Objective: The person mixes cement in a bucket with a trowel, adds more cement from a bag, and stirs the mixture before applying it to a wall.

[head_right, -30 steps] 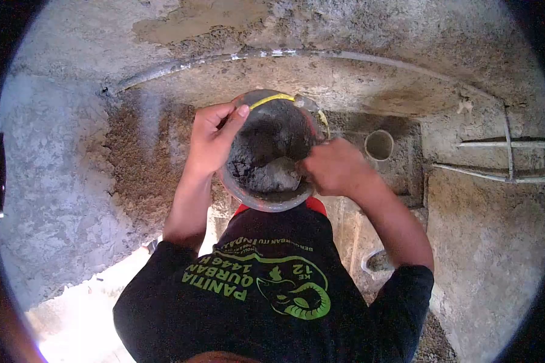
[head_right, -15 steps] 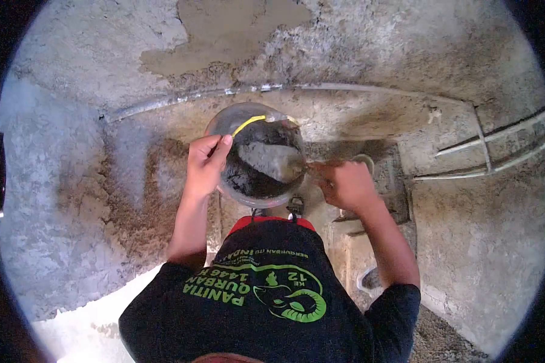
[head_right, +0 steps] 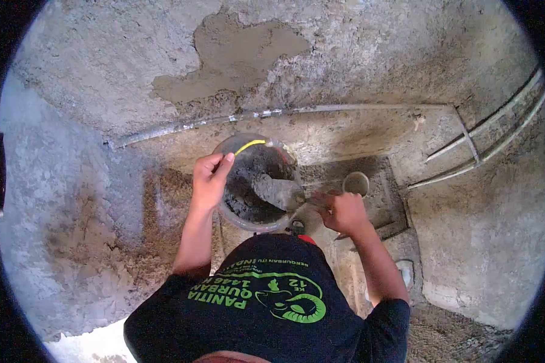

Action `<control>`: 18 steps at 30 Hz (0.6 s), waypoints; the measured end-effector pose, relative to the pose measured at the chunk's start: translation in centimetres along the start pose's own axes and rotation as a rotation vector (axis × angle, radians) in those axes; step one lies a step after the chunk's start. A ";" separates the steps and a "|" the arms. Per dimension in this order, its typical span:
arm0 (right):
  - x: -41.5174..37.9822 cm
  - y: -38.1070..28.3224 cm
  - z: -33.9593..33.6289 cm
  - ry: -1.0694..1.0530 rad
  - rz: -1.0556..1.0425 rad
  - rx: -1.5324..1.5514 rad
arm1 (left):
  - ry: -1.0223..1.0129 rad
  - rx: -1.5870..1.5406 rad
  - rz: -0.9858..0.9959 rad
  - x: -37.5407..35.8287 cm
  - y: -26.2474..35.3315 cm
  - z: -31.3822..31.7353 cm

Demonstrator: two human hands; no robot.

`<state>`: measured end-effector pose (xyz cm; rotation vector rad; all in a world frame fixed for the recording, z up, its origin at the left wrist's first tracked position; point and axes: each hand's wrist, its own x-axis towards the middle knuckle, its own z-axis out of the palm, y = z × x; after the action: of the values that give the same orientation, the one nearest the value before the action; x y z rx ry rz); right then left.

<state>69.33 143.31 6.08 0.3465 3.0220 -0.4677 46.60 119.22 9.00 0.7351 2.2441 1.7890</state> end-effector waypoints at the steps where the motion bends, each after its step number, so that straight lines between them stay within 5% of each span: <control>1: -0.1 -0.4 -0.1 0.000 0.036 -0.014 | -0.010 0.003 0.003 0.1 -0.4 -0.3; 4: -1.0 -0.3 2.1 0.093 -0.021 0.041 | -0.007 -0.026 0.030 -0.2 -1.9 -1.0; 8: -1.9 -1.1 3.3 -0.043 0.011 -0.102 | -0.027 -0.026 0.012 -1.2 -1.8 -1.8; 11: -2.8 -1.2 7.1 0.047 0.126 -0.067 | -0.045 0.021 0.045 -1.7 -2.6 -2.6; 13: -3.5 -1.4 9.8 0.343 0.168 -0.206 | -0.054 0.023 0.044 -1.9 -2.8 -2.9; 18: -4.8 -2.1 11.9 0.457 0.226 -0.140 | -0.056 -0.020 0.040 -3.0 -4.0 -3.5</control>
<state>73.88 136.65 -4.19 0.8817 3.3571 -0.1755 46.57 114.10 5.63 0.8214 2.1877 1.7829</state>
